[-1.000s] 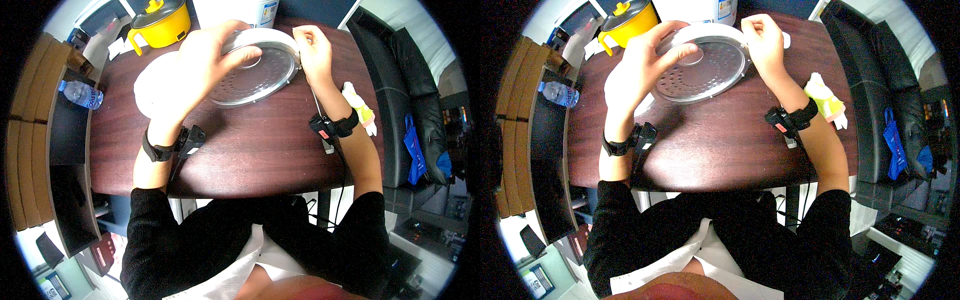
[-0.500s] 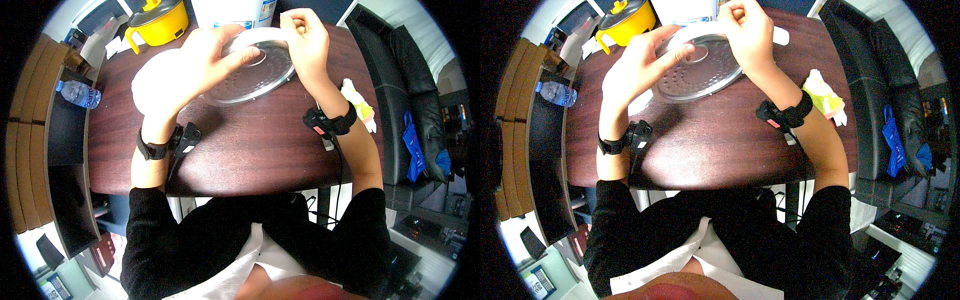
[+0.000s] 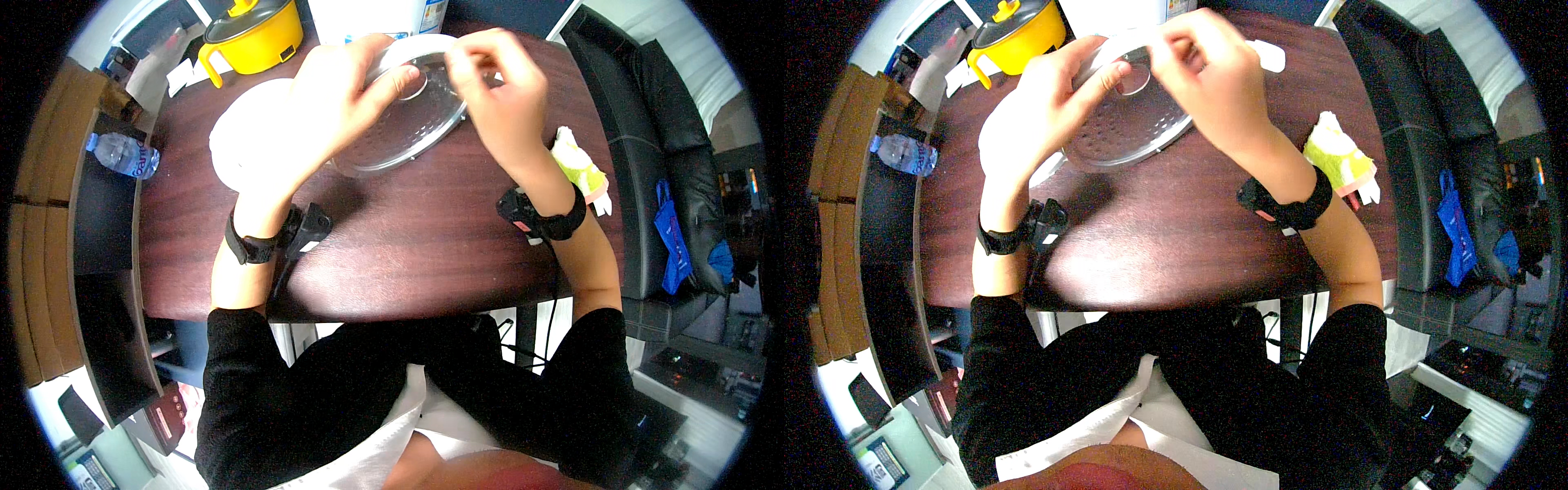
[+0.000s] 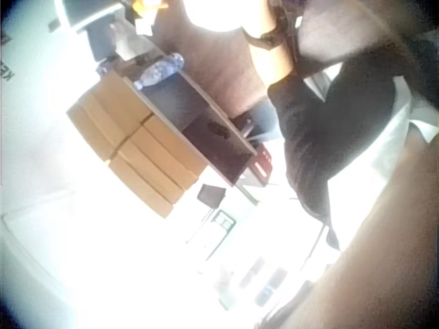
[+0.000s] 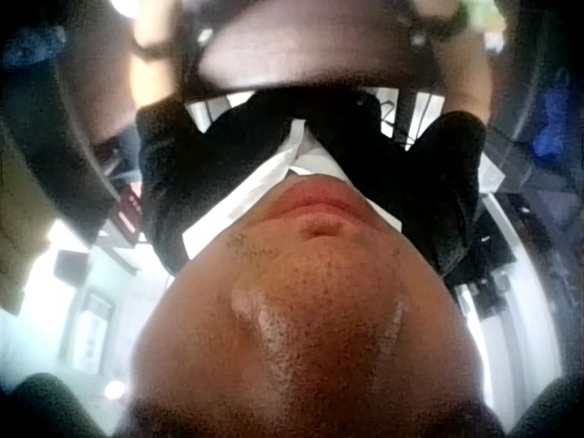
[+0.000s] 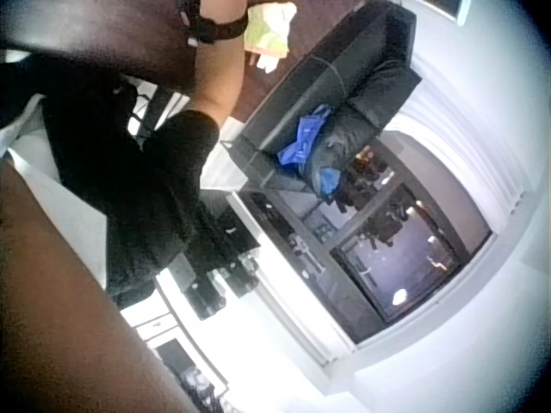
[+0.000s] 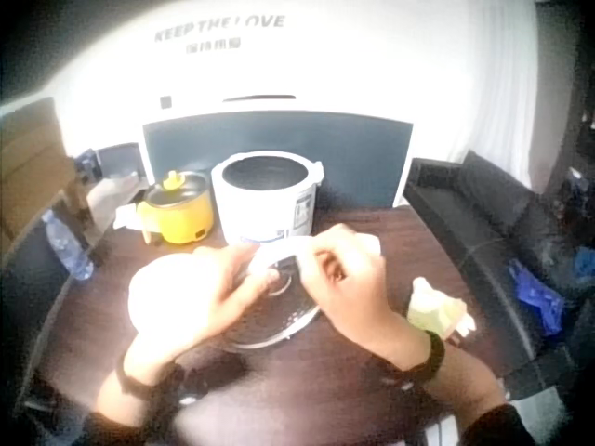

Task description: The person disassembles a white plastic lid, wipes a perforated metal tray with a cloth, and then reassembles the lid by inserting small fasteners into the tray's rim. The person handles the lid, tray, cloth, and fasteners on a wooden table.

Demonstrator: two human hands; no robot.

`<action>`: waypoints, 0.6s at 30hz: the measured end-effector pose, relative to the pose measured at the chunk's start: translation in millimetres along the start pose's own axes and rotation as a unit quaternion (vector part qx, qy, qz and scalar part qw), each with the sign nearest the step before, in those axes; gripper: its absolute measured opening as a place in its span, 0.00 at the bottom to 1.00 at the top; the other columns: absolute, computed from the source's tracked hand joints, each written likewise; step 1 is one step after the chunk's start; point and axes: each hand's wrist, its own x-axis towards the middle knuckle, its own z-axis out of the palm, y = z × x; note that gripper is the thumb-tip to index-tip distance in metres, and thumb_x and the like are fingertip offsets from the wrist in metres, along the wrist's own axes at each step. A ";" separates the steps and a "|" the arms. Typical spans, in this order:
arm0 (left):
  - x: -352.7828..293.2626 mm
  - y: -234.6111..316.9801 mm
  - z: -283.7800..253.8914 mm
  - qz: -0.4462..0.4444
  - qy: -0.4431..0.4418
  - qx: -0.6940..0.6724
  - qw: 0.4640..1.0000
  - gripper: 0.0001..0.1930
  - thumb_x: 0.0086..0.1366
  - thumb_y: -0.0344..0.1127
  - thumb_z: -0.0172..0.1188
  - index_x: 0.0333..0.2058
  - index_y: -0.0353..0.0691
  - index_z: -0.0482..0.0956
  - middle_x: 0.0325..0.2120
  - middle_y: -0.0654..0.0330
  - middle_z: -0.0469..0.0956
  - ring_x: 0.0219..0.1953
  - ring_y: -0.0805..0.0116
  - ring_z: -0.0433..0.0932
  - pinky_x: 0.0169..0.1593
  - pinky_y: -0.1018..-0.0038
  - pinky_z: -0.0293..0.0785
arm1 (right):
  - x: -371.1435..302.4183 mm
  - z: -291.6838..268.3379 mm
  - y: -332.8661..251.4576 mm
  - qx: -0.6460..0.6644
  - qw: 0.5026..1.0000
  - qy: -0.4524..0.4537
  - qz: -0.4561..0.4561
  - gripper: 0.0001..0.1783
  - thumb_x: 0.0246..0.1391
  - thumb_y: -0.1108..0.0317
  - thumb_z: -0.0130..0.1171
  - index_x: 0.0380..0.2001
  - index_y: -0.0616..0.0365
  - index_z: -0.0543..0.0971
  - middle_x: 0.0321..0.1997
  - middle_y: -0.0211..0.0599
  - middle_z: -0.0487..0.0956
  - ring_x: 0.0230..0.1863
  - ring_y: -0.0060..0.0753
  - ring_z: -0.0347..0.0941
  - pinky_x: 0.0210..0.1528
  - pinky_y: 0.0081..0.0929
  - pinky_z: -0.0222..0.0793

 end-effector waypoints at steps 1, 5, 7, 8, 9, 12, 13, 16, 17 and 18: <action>-0.2 -0.8 1.3 0.001 0.005 0.001 1.000 0.26 0.62 0.55 0.55 0.49 0.40 0.74 0.33 0.47 0.79 0.36 0.52 0.79 0.40 0.65 0.73 | -1.8 2.3 -6.1 0.021 0.998 -0.052 0.021 0.04 0.48 0.74 0.62 0.29 0.60 0.77 0.25 0.32 0.77 0.24 0.21 0.74 0.25 0.18 0.69; -1.1 9.1 -2.9 -0.017 -0.013 0.034 0.999 0.26 0.61 0.55 0.56 0.50 0.40 0.74 0.34 0.46 0.79 0.39 0.50 0.78 0.42 0.63 0.73 | -6.3 6.2 -7.5 0.061 0.994 -0.073 0.052 0.04 0.49 0.75 0.61 0.30 0.59 0.77 0.26 0.33 0.77 0.23 0.21 0.75 0.26 0.20 0.71; -1.6 6.1 0.5 -0.006 0.011 0.043 0.999 0.26 0.61 0.55 0.56 0.49 0.41 0.74 0.34 0.46 0.79 0.39 0.50 0.78 0.41 0.64 0.73 | -5.1 5.9 -11.9 0.032 0.995 -0.077 0.052 0.03 0.50 0.74 0.60 0.30 0.59 0.77 0.27 0.34 0.78 0.22 0.23 0.76 0.25 0.20 0.71; -1.7 4.9 2.3 0.002 0.022 0.046 0.999 0.26 0.61 0.55 0.56 0.49 0.41 0.74 0.34 0.46 0.79 0.39 0.50 0.78 0.41 0.64 0.74 | -4.7 5.5 -14.3 0.017 0.995 -0.079 0.051 0.03 0.50 0.74 0.60 0.30 0.59 0.77 0.27 0.35 0.78 0.22 0.24 0.76 0.25 0.20 0.71; -2.4 4.6 2.9 0.004 0.024 0.054 0.998 0.26 0.61 0.55 0.56 0.49 0.41 0.74 0.33 0.46 0.79 0.38 0.50 0.78 0.41 0.64 0.74 | -4.3 4.8 -16.5 0.003 0.995 -0.081 0.050 0.03 0.51 0.73 0.59 0.31 0.58 0.77 0.27 0.35 0.78 0.22 0.24 0.76 0.25 0.20 0.71; -4.7 6.1 3.2 0.014 0.031 0.083 0.996 0.25 0.61 0.55 0.57 0.50 0.43 0.74 0.33 0.47 0.79 0.38 0.51 0.79 0.40 0.64 0.74 | -2.7 0.3 -20.4 0.002 0.993 -0.097 0.062 0.03 0.51 0.72 0.59 0.31 0.58 0.77 0.28 0.36 0.78 0.23 0.28 0.76 0.25 0.22 0.71; -4.9 8.2 2.8 0.021 0.034 0.095 0.995 0.25 0.61 0.55 0.57 0.50 0.44 0.74 0.32 0.47 0.78 0.37 0.51 0.79 0.39 0.64 0.74 | -1.4 -1.2 -20.8 -0.005 0.994 -0.098 0.054 0.03 0.51 0.72 0.59 0.31 0.58 0.77 0.28 0.37 0.78 0.23 0.29 0.76 0.26 0.23 0.71; -7.0 13.1 1.2 0.013 0.029 0.114 0.993 0.25 0.61 0.55 0.56 0.50 0.45 0.73 0.33 0.47 0.78 0.37 0.52 0.79 0.38 0.64 0.74 | -0.3 -3.0 -22.3 -0.030 0.994 -0.100 0.030 0.04 0.51 0.71 0.60 0.31 0.58 0.77 0.27 0.37 0.78 0.24 0.31 0.77 0.26 0.25 0.71; -7.1 13.9 0.9 0.009 0.026 0.118 0.993 0.25 0.61 0.55 0.56 0.50 0.45 0.73 0.33 0.47 0.78 0.37 0.52 0.79 0.38 0.64 0.75 | 0.2 -3.4 -22.4 -0.042 0.994 -0.098 0.020 0.04 0.51 0.71 0.60 0.31 0.58 0.78 0.27 0.37 0.78 0.24 0.32 0.77 0.26 0.25 0.71; -6.7 12.9 1.3 0.012 0.022 0.114 0.993 0.25 0.61 0.55 0.56 0.50 0.45 0.73 0.32 0.48 0.78 0.37 0.52 0.79 0.37 0.64 0.75 | 0.3 -3.6 -22.5 -0.055 0.994 -0.096 0.011 0.04 0.51 0.71 0.60 0.31 0.58 0.78 0.27 0.37 0.78 0.24 0.32 0.77 0.26 0.26 0.71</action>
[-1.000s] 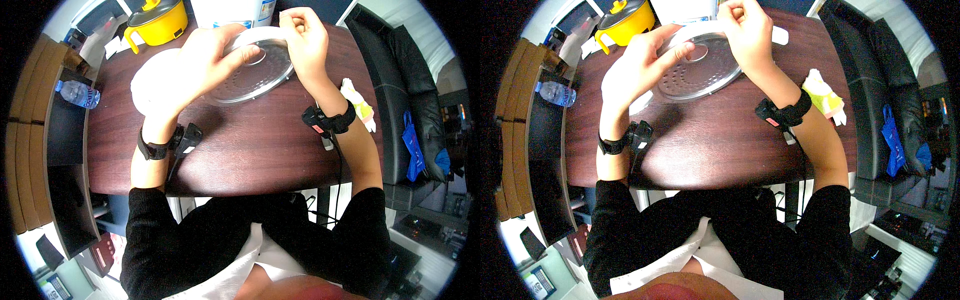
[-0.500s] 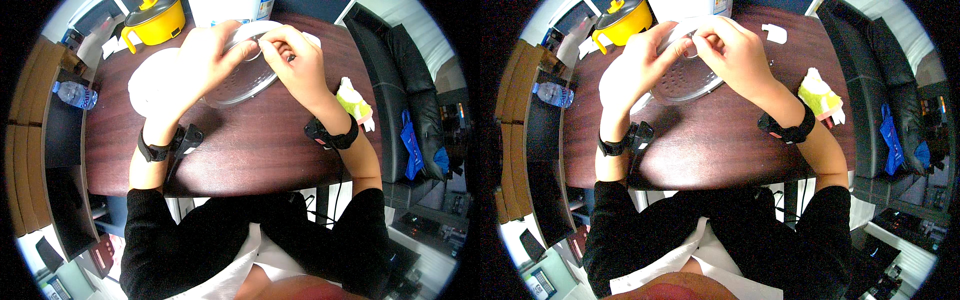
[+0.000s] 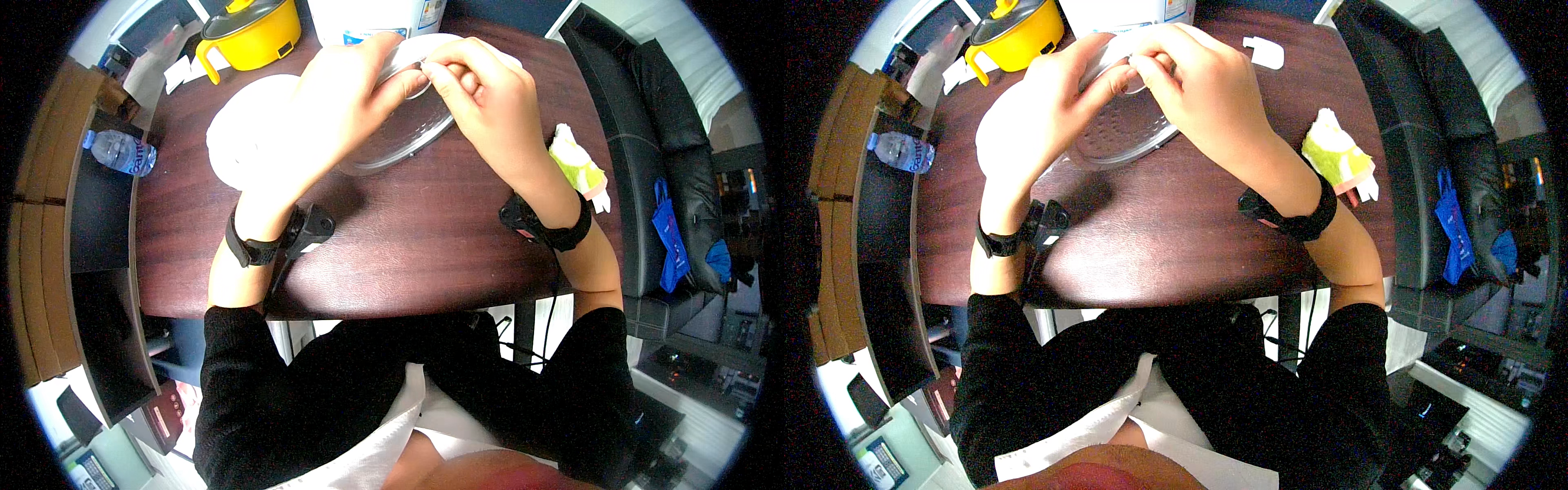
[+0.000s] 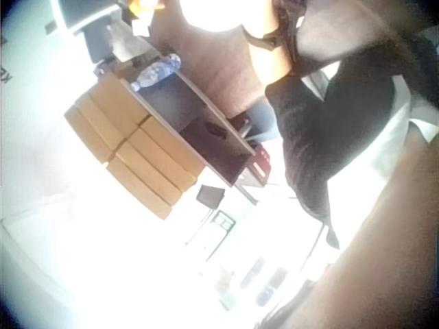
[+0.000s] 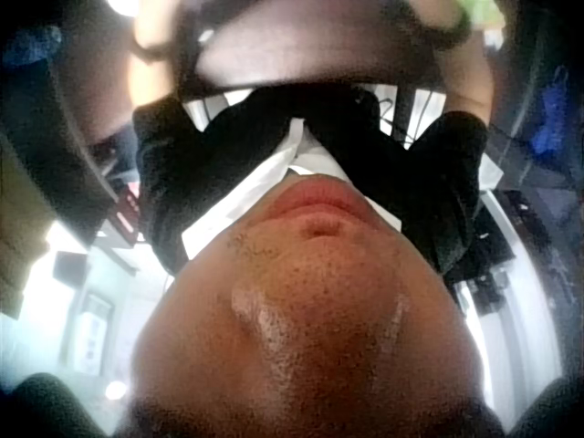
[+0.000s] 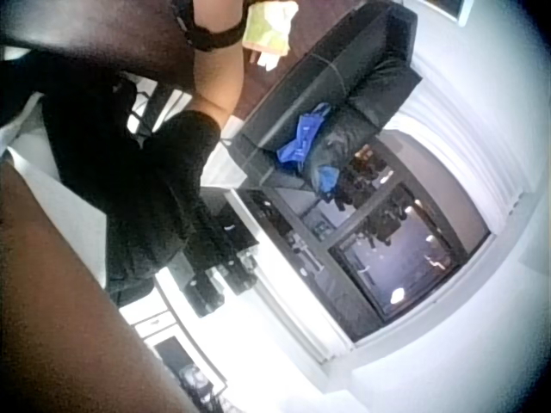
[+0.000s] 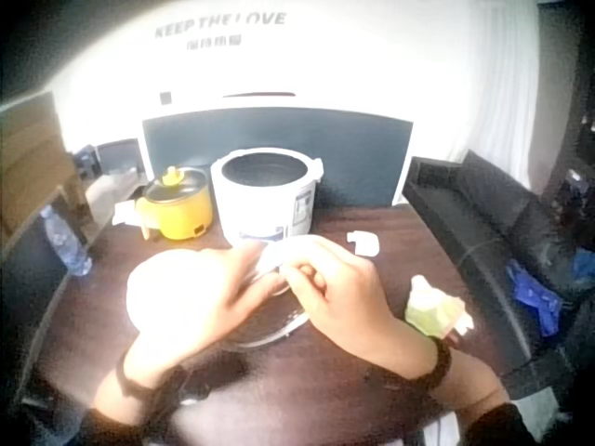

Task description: The person disassembles a white plastic lid, wipes a perforated metal tray with a cloth, and then reassembles the lid by inserting small fasteners into the tray's rim. The person handles the lid, tray, cloth, and fasteners on a wooden table.

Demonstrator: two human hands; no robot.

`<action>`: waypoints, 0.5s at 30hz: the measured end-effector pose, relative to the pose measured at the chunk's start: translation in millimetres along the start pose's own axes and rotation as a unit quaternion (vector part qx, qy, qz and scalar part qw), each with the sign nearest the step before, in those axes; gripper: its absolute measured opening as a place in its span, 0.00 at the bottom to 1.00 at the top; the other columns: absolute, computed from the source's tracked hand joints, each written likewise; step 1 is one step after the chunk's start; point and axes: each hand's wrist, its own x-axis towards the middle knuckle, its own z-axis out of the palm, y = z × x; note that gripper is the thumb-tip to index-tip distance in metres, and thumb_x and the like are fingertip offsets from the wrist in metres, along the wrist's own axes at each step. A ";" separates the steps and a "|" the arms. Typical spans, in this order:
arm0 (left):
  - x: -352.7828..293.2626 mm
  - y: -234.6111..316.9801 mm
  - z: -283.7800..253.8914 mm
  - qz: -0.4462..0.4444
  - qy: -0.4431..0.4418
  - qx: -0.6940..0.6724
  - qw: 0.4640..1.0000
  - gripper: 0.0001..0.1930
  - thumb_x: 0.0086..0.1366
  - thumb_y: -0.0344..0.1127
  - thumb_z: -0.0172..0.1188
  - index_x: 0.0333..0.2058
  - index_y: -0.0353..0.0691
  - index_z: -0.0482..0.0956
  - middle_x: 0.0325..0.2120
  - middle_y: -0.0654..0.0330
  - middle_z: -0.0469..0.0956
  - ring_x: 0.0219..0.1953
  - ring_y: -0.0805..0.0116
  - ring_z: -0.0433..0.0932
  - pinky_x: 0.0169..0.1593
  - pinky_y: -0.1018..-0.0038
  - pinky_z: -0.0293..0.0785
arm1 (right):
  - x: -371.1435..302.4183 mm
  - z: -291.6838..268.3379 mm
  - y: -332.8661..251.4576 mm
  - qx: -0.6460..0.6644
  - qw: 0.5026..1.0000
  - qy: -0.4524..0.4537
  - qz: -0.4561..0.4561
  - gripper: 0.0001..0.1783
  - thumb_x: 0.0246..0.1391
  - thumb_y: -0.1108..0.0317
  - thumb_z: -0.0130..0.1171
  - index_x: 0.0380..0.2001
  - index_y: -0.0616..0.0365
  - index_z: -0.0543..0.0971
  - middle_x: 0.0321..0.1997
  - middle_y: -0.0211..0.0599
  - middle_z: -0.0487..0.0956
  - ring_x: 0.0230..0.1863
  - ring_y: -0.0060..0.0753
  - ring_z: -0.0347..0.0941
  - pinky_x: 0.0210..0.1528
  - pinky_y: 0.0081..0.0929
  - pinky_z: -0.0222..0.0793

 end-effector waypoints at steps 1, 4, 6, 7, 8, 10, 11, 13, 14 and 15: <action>0.9 -1.7 1.2 0.003 -0.003 -0.004 1.000 0.25 0.61 0.55 0.56 0.50 0.45 0.73 0.32 0.48 0.78 0.36 0.52 0.79 0.36 0.64 0.75 | -0.4 -0.1 -0.2 0.002 1.000 -0.002 0.008 0.04 0.51 0.71 0.60 0.31 0.58 0.78 0.27 0.37 0.78 0.24 0.33 0.77 0.27 0.26 0.71; 3.4 -1.8 1.4 0.001 -0.023 -0.024 0.999 0.24 0.62 0.55 0.55 0.50 0.45 0.74 0.30 0.48 0.78 0.35 0.52 0.79 0.34 0.64 0.74 | -1.9 -1.2 -2.4 0.005 0.999 -0.004 0.041 0.05 0.51 0.70 0.60 0.32 0.58 0.77 0.27 0.37 0.78 0.24 0.33 0.77 0.27 0.27 0.72; 3.3 -1.2 1.1 0.000 -0.027 -0.028 0.999 0.24 0.62 0.55 0.55 0.49 0.44 0.74 0.29 0.48 0.78 0.33 0.51 0.79 0.34 0.63 0.74 | -3.4 -1.6 -6.7 0.007 0.997 -0.002 0.075 0.05 0.51 0.70 0.60 0.32 0.58 0.77 0.26 0.37 0.78 0.24 0.34 0.77 0.27 0.27 0.72; 2.8 -1.1 1.3 0.003 -0.022 -0.024 0.999 0.24 0.62 0.55 0.55 0.49 0.44 0.74 0.28 0.49 0.78 0.32 0.51 0.79 0.33 0.63 0.74 | -3.6 -1.5 -7.2 0.003 0.997 -0.001 0.072 0.05 0.51 0.70 0.60 0.32 0.58 0.77 0.26 0.37 0.78 0.24 0.34 0.76 0.27 0.28 0.72; 2.6 -1.0 2.2 0.006 -0.018 -0.021 1.000 0.24 0.62 0.55 0.55 0.49 0.44 0.74 0.28 0.49 0.78 0.32 0.50 0.79 0.33 0.63 0.74 | -4.1 -1.9 -7.0 -0.003 0.998 0.000 0.070 0.05 0.51 0.70 0.60 0.32 0.57 0.77 0.26 0.38 0.78 0.24 0.35 0.76 0.27 0.28 0.72; 2.5 -0.9 4.1 0.022 -0.002 -0.021 1.000 0.24 0.62 0.55 0.55 0.48 0.43 0.74 0.28 0.48 0.78 0.31 0.50 0.79 0.32 0.63 0.74 | -4.9 -2.7 -5.5 -0.024 0.998 0.004 0.052 0.05 0.51 0.70 0.60 0.32 0.57 0.77 0.26 0.38 0.78 0.25 0.36 0.76 0.28 0.29 0.72; 1.9 -1.4 4.7 0.029 0.007 -0.019 0.999 0.24 0.62 0.54 0.55 0.48 0.43 0.74 0.27 0.48 0.78 0.31 0.50 0.79 0.32 0.63 0.74 | -4.6 -2.5 -3.6 -0.039 0.999 0.008 0.034 0.05 0.51 0.70 0.60 0.32 0.57 0.77 0.26 0.39 0.77 0.25 0.37 0.76 0.28 0.29 0.72; 1.9 -5.7 11.7 0.045 0.028 -0.034 0.998 0.23 0.62 0.54 0.55 0.48 0.43 0.74 0.27 0.48 0.78 0.31 0.50 0.79 0.32 0.63 0.74 | -4.6 -1.6 -2.8 -0.047 0.999 0.014 0.019 0.06 0.51 0.69 0.61 0.32 0.57 0.77 0.26 0.40 0.77 0.25 0.38 0.76 0.28 0.30 0.72; 2.3 -7.0 14.2 0.053 0.038 -0.042 0.997 0.23 0.62 0.53 0.55 0.47 0.43 0.74 0.27 0.47 0.78 0.30 0.50 0.79 0.32 0.63 0.74 | -4.9 -1.4 -2.5 -0.043 0.999 0.016 0.021 0.06 0.50 0.69 0.61 0.32 0.57 0.77 0.26 0.40 0.77 0.26 0.39 0.76 0.28 0.30 0.72; 1.9 -5.3 12.8 0.046 0.031 -0.029 0.998 0.23 0.62 0.53 0.56 0.48 0.43 0.74 0.27 0.47 0.78 0.31 0.50 0.79 0.32 0.63 0.74 | -5.3 -1.2 -2.2 -0.038 0.999 0.019 0.024 0.06 0.50 0.69 0.61 0.32 0.57 0.77 0.26 0.40 0.77 0.26 0.40 0.76 0.28 0.30 0.72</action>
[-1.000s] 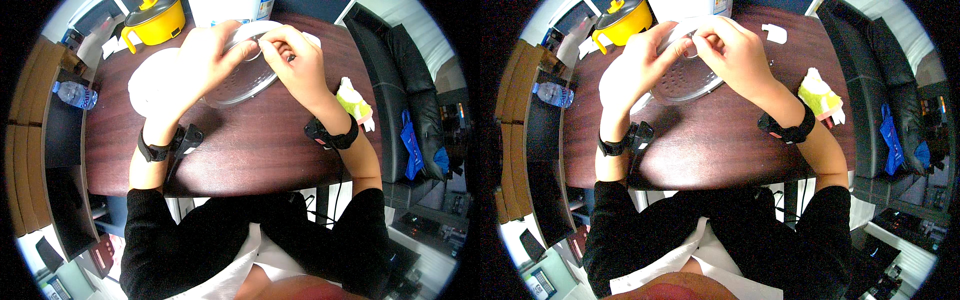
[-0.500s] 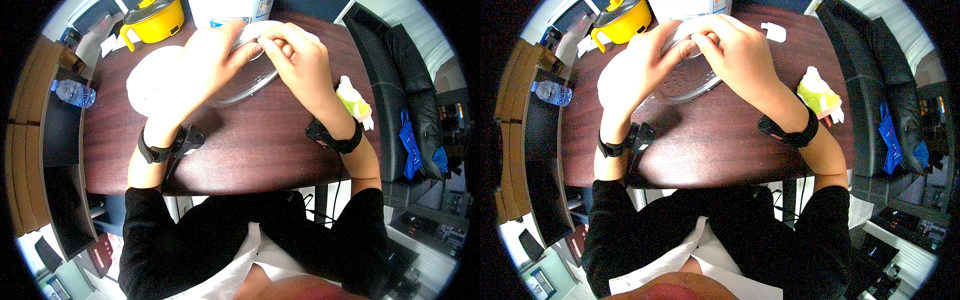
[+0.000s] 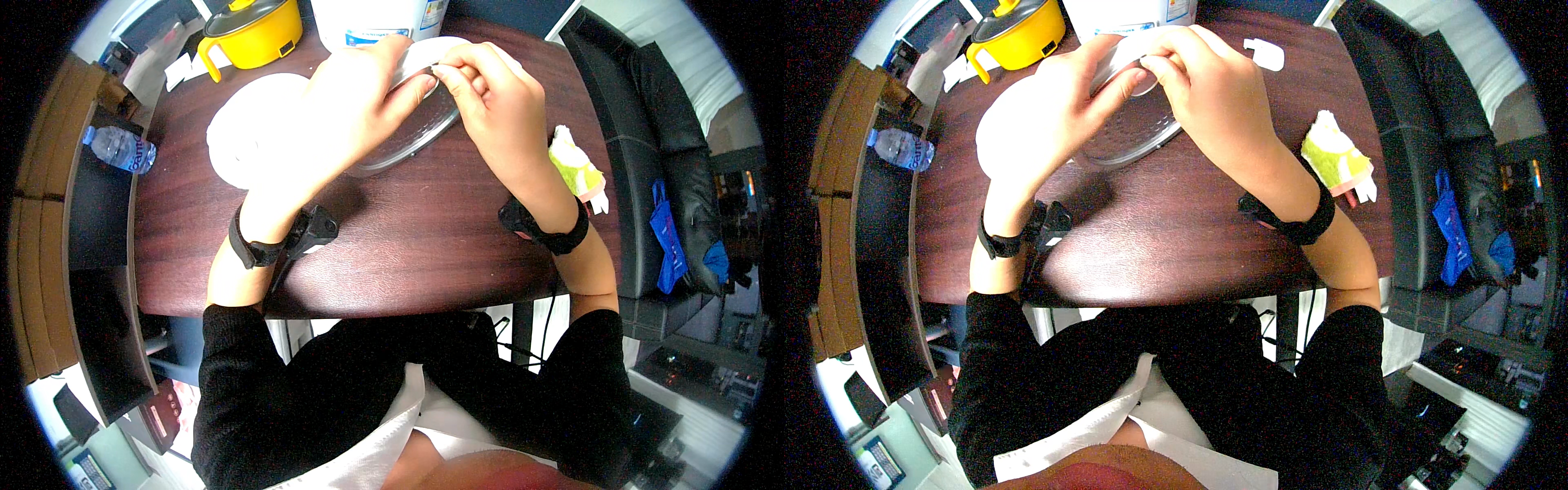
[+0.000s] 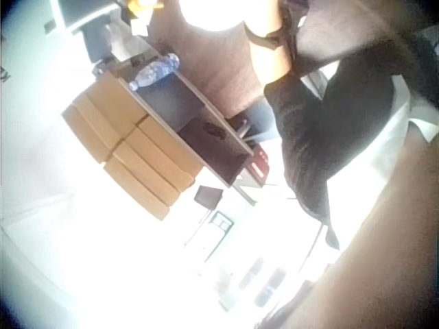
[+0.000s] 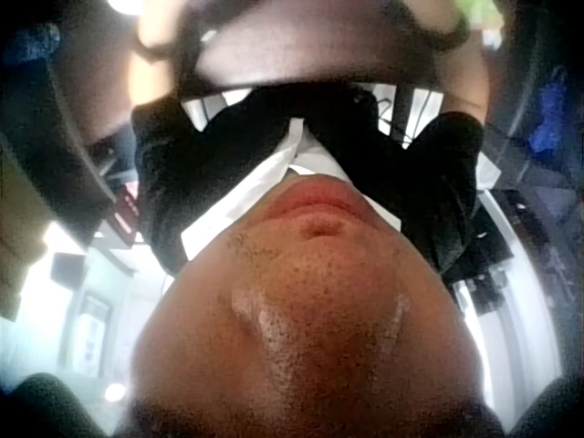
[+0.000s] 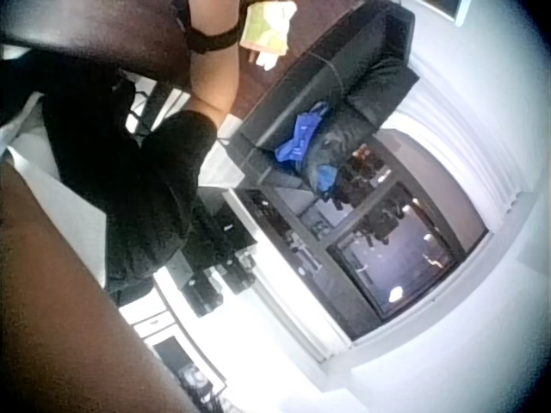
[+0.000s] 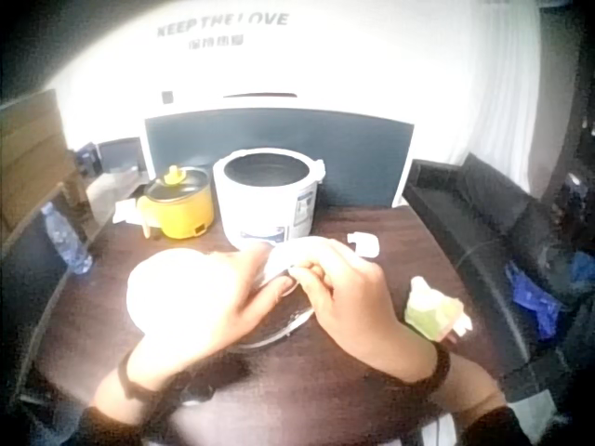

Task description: The person disassembles a white plastic lid, wipes a perforated metal tray with a cloth, and then reassembles the lid by inserting small fasteners into the tray's rim. The person handles the lid, tray, cloth, and fasteners on a wooden table.

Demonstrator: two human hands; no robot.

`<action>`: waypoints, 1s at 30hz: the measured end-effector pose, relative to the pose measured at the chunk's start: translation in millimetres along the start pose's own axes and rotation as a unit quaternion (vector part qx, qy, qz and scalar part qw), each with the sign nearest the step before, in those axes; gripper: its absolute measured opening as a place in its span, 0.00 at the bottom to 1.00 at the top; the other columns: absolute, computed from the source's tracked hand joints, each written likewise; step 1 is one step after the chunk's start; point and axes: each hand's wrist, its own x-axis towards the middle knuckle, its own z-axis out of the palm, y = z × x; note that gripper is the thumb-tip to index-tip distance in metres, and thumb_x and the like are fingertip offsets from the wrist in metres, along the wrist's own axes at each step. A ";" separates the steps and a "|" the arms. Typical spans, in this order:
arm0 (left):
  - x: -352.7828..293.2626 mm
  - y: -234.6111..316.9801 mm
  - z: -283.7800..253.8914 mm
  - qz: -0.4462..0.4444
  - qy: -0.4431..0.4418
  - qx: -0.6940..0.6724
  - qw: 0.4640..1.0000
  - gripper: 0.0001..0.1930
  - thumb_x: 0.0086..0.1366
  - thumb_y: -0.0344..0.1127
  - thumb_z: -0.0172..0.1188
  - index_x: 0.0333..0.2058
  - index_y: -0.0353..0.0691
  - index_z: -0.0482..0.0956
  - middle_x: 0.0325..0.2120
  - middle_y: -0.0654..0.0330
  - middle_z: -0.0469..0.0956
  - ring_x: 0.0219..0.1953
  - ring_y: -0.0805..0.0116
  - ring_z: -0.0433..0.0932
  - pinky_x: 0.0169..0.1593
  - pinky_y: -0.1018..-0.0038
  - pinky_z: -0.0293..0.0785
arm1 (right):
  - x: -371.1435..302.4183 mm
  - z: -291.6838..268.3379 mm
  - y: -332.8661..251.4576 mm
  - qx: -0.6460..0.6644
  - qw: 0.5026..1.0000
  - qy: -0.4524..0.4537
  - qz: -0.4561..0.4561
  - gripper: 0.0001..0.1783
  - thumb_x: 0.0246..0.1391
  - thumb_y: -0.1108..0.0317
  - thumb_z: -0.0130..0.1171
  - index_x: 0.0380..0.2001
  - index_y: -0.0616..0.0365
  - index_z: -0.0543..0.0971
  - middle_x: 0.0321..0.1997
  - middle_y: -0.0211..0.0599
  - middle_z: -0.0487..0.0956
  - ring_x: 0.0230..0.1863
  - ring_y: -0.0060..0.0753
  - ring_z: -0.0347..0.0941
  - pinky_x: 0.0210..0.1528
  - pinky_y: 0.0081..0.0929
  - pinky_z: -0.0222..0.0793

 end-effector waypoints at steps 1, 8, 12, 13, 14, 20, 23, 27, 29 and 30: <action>-0.3 3.7 -3.0 -0.007 -0.007 0.012 1.000 0.23 0.61 0.52 0.56 0.48 0.43 0.73 0.27 0.47 0.78 0.31 0.50 0.79 0.32 0.63 0.74 | -0.6 0.3 0.9 0.004 1.000 0.003 0.007 0.06 0.50 0.69 0.61 0.32 0.57 0.77 0.26 0.40 0.77 0.26 0.39 0.77 0.28 0.30 0.72; -5.8 7.4 -5.0 0.007 -0.006 -0.001 1.000 0.26 0.60 0.52 0.56 0.52 0.44 0.70 0.31 0.45 0.79 0.33 0.49 0.80 0.35 0.63 0.75 | -2.0 -2.2 -4.8 0.052 0.997 0.001 0.056 0.05 0.49 0.71 0.63 0.28 0.59 0.77 0.25 0.37 0.79 0.23 0.28 0.77 0.24 0.24 0.72; -7.0 5.8 -4.9 0.004 -0.008 -0.039 0.999 0.25 0.60 0.51 0.56 0.52 0.45 0.71 0.36 0.49 0.79 0.36 0.50 0.79 0.36 0.63 0.76 | -2.9 -2.2 3.1 0.082 0.993 -0.012 0.080 0.05 0.49 0.71 0.63 0.26 0.60 0.77 0.21 0.35 0.79 0.20 0.24 0.76 0.22 0.19 0.70; -6.4 6.9 -9.3 -0.009 -0.023 -0.055 0.998 0.24 0.61 0.51 0.56 0.52 0.44 0.71 0.38 0.50 0.79 0.37 0.51 0.79 0.37 0.63 0.76 | -2.8 -2.9 4.6 0.085 0.993 -0.014 0.083 0.05 0.49 0.71 0.63 0.26 0.60 0.77 0.20 0.35 0.79 0.19 0.22 0.76 0.22 0.18 0.69; -7.1 4.8 -11.3 0.000 -0.035 -0.065 0.997 0.24 0.61 0.51 0.55 0.52 0.44 0.71 0.39 0.51 0.79 0.38 0.52 0.79 0.39 0.63 0.75 | -2.8 -3.5 5.8 0.088 0.992 -0.016 0.085 0.05 0.50 0.71 0.62 0.26 0.60 0.77 0.20 0.35 0.79 0.19 0.21 0.75 0.22 0.17 0.68; -2.3 2.8 -21.1 -0.069 -0.151 -0.252 0.953 0.23 0.66 0.50 0.51 0.55 0.45 0.70 0.47 0.54 0.76 0.47 0.60 0.77 0.50 0.73 0.71 | -2.0 -3.4 16.7 0.154 0.978 -0.044 0.137 0.05 0.53 0.71 0.60 0.26 0.61 0.78 0.17 0.31 0.77 0.17 0.14 0.72 0.20 0.15 0.66; -1.1 2.3 -17.8 -0.090 -0.177 -0.294 0.935 0.24 0.65 0.47 0.54 0.55 0.39 0.69 0.47 0.52 0.76 0.50 0.65 0.75 0.53 0.75 0.68 | 1.2 -7.0 15.8 0.223 0.953 -0.074 0.194 0.07 0.54 0.69 0.58 0.26 0.61 0.78 0.18 0.27 0.76 0.17 0.13 0.69 0.19 0.14 0.64; -1.7 3.1 -19.9 -0.085 -0.157 -0.270 0.946 0.26 0.65 0.49 0.54 0.55 0.35 0.69 0.46 0.52 0.76 0.48 0.70 0.75 0.53 0.76 0.68 | 3.1 -11.9 16.7 0.281 0.925 -0.110 0.233 0.11 0.57 0.65 0.55 0.26 0.60 0.78 0.19 0.25 0.75 0.17 0.12 0.68 0.18 0.13 0.62; -1.1 0.3 -16.2 -0.087 -0.161 -0.267 0.946 0.26 0.65 0.49 0.55 0.54 0.34 0.69 0.44 0.53 0.77 0.46 0.71 0.75 0.52 0.76 0.69 | 4.4 -13.8 16.6 0.271 0.920 -0.121 0.255 0.12 0.57 0.63 0.55 0.26 0.60 0.77 0.19 0.24 0.74 0.16 0.12 0.67 0.18 0.13 0.63; -1.0 -0.8 -14.8 -0.089 -0.164 -0.266 0.946 0.26 0.65 0.49 0.55 0.53 0.34 0.69 0.43 0.54 0.77 0.45 0.71 0.75 0.51 0.76 0.69 | 5.3 -14.4 16.2 0.266 0.918 -0.126 0.265 0.12 0.57 0.62 0.55 0.26 0.60 0.77 0.19 0.24 0.74 0.16 0.12 0.67 0.18 0.13 0.63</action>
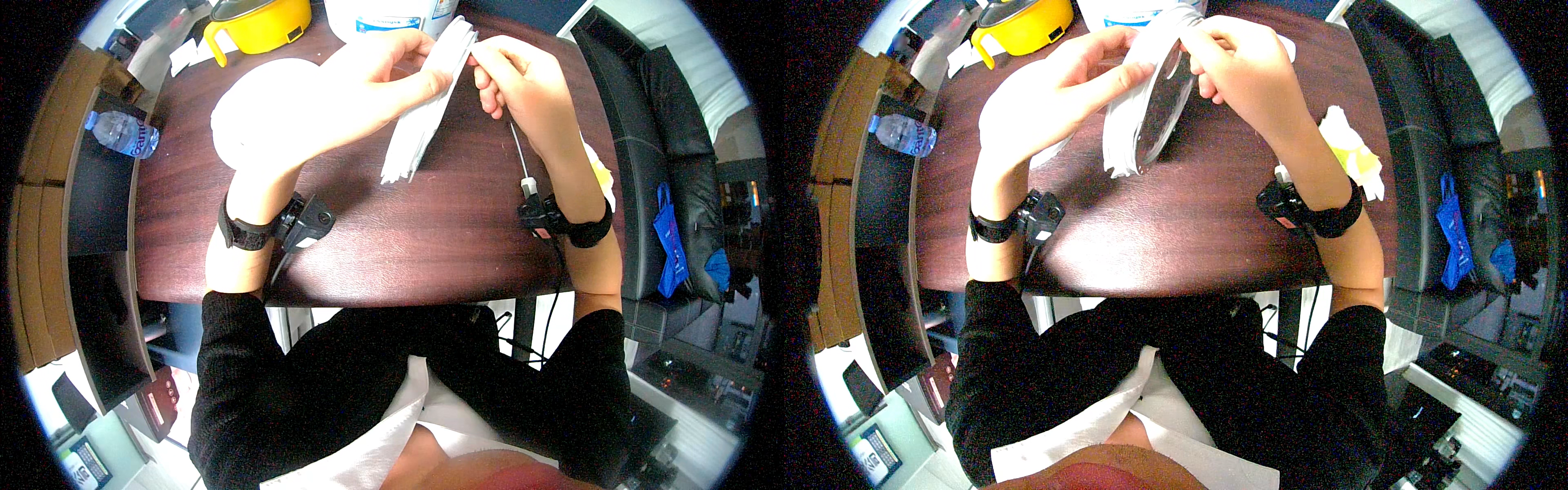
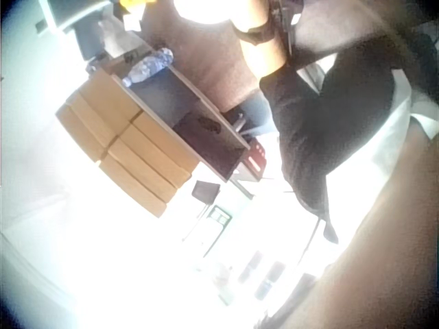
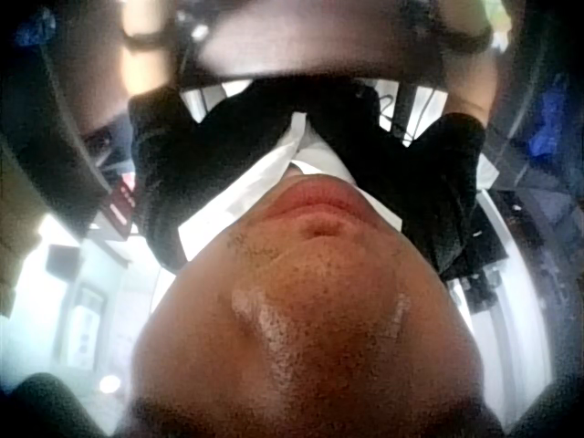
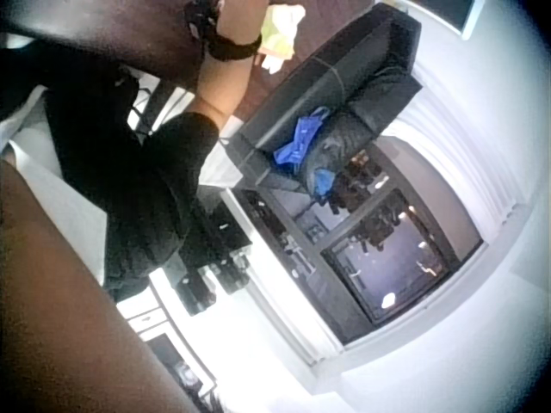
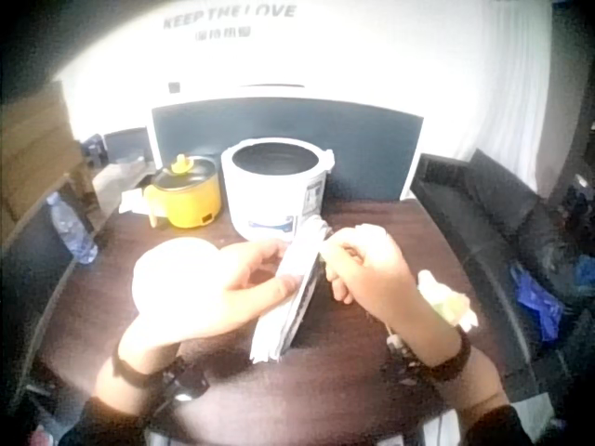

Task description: The person disassembles a white plastic lid, wipes a perforated metal tray with a cloth, and then reassembles the lid by inserting small fasteners into the tray's rim. The person handles the lid, tray, cloth, and fasteners on a wooden table.

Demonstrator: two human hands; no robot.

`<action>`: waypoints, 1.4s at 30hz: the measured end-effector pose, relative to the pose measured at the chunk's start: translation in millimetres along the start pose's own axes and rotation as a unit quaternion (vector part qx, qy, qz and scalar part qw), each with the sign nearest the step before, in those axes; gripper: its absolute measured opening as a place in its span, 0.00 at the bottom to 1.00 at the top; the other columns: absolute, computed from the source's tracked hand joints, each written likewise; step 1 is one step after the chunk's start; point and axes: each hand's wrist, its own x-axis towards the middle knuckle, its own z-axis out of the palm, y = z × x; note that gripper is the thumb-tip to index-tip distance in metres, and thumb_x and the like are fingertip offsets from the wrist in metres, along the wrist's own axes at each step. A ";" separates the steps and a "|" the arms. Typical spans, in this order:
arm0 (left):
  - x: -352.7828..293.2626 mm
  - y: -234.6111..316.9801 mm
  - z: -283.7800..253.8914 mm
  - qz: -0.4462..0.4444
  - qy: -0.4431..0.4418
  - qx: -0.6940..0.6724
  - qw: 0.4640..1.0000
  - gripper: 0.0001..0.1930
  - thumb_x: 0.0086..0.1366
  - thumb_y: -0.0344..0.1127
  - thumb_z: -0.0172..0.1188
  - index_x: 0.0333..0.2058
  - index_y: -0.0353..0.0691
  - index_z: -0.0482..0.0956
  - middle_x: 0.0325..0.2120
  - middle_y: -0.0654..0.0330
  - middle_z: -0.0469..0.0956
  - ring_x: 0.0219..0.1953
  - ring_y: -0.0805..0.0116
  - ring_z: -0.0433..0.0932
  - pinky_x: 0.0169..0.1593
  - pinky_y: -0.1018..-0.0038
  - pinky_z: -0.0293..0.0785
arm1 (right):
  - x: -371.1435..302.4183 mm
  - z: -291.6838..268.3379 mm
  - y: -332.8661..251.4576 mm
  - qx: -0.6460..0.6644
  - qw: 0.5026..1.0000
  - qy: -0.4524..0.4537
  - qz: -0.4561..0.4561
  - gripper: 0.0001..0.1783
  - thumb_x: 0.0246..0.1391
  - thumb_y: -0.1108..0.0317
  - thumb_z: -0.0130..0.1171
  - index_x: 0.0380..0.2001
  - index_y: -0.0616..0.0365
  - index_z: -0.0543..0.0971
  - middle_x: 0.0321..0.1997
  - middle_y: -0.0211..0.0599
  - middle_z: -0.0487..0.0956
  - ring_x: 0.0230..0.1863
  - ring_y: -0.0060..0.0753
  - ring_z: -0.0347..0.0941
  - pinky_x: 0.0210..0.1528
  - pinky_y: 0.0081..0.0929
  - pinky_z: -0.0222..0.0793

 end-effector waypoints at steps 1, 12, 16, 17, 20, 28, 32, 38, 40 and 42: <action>-0.5 0.4 0.5 -0.004 0.006 0.005 1.000 0.26 0.65 0.49 0.55 0.52 0.34 0.70 0.42 0.55 0.77 0.44 0.72 0.75 0.50 0.77 0.69 | 0.1 -0.2 -2.0 -0.005 1.000 -0.005 0.010 0.12 0.58 0.63 0.54 0.27 0.60 0.77 0.20 0.24 0.73 0.17 0.12 0.67 0.18 0.12 0.62; 5.3 -5.5 2.0 -0.022 -0.043 -0.052 0.997 0.21 0.66 0.49 0.54 0.45 0.34 0.73 0.30 0.66 0.75 0.32 0.81 0.71 0.38 0.83 0.67 | 0.8 -11.4 7.9 0.043 0.999 -0.023 0.021 0.09 0.57 0.66 0.52 0.27 0.59 0.76 0.22 0.28 0.72 0.17 0.16 0.66 0.19 0.13 0.60; 7.8 -12.1 3.2 -0.030 -0.054 -0.065 0.996 0.21 0.66 0.49 0.53 0.45 0.34 0.74 0.29 0.66 0.74 0.32 0.81 0.71 0.37 0.83 0.67 | -5.8 -8.9 3.7 0.080 0.995 -0.037 0.045 0.10 0.57 0.68 0.51 0.25 0.60 0.75 0.20 0.30 0.73 0.17 0.18 0.68 0.19 0.15 0.64; 7.6 -9.5 1.3 -0.042 -0.051 -0.056 0.996 0.21 0.67 0.49 0.53 0.45 0.34 0.74 0.29 0.66 0.74 0.32 0.81 0.71 0.37 0.83 0.67 | -7.6 -10.2 6.4 0.095 0.993 -0.043 0.054 0.10 0.56 0.67 0.52 0.23 0.60 0.75 0.19 0.29 0.73 0.17 0.18 0.69 0.18 0.16 0.64; 7.7 -8.2 2.8 -0.061 -0.005 -0.056 0.997 0.23 0.67 0.49 0.51 0.48 0.34 0.73 0.31 0.64 0.75 0.33 0.79 0.72 0.40 0.81 0.68 | -16.6 -14.3 20.3 0.085 0.989 -0.086 0.082 0.10 0.55 0.68 0.53 0.22 0.60 0.75 0.18 0.29 0.73 0.17 0.18 0.70 0.17 0.18 0.66; 8.5 2.9 2.5 -0.186 -0.007 -0.189 0.964 0.25 0.66 0.52 0.48 0.52 0.38 0.72 0.43 0.54 0.75 0.35 0.67 0.77 0.42 0.75 0.73 | -64.9 -2.4 71.9 -0.276 0.936 -0.207 0.067 0.13 0.45 0.64 0.60 0.19 0.65 0.75 0.21 0.51 0.76 0.22 0.49 0.76 0.27 0.36 0.71; 5.7 -17.1 7.9 -0.093 0.064 -0.170 0.979 0.24 0.67 0.51 0.49 0.46 0.32 0.74 0.32 0.55 0.78 0.29 0.67 0.78 0.35 0.74 0.76 | -72.0 -0.2 97.1 -0.335 0.913 -0.229 -0.035 0.09 0.47 0.70 0.58 0.20 0.64 0.72 0.17 0.46 0.74 0.19 0.41 0.73 0.25 0.34 0.67; 14.3 -26.6 3.5 -0.116 0.038 -0.162 0.979 0.22 0.68 0.50 0.48 0.41 0.32 0.74 0.25 0.56 0.77 0.23 0.71 0.76 0.27 0.75 0.76 | -65.6 -7.3 92.9 -0.330 0.914 -0.227 -0.055 0.12 0.50 0.66 0.60 0.22 0.63 0.71 0.18 0.45 0.74 0.21 0.45 0.74 0.26 0.37 0.67; 11.2 -22.7 2.2 -0.129 0.021 -0.179 0.975 0.22 0.68 0.50 0.48 0.41 0.32 0.74 0.26 0.56 0.77 0.24 0.71 0.76 0.27 0.75 0.76 | -55.1 -6.9 69.3 -0.276 0.936 -0.216 -0.035 0.13 0.52 0.64 0.61 0.31 0.63 0.72 0.22 0.42 0.76 0.22 0.38 0.74 0.26 0.32 0.68; 9.9 -17.8 5.9 -0.125 0.011 -0.223 0.967 0.22 0.68 0.49 0.47 0.42 0.32 0.73 0.27 0.56 0.77 0.25 0.70 0.77 0.28 0.74 0.76 | -53.3 -2.6 43.8 -0.191 0.972 -0.118 -0.068 0.17 0.52 0.60 0.61 0.39 0.61 0.73 0.31 0.46 0.77 0.28 0.41 0.76 0.30 0.34 0.72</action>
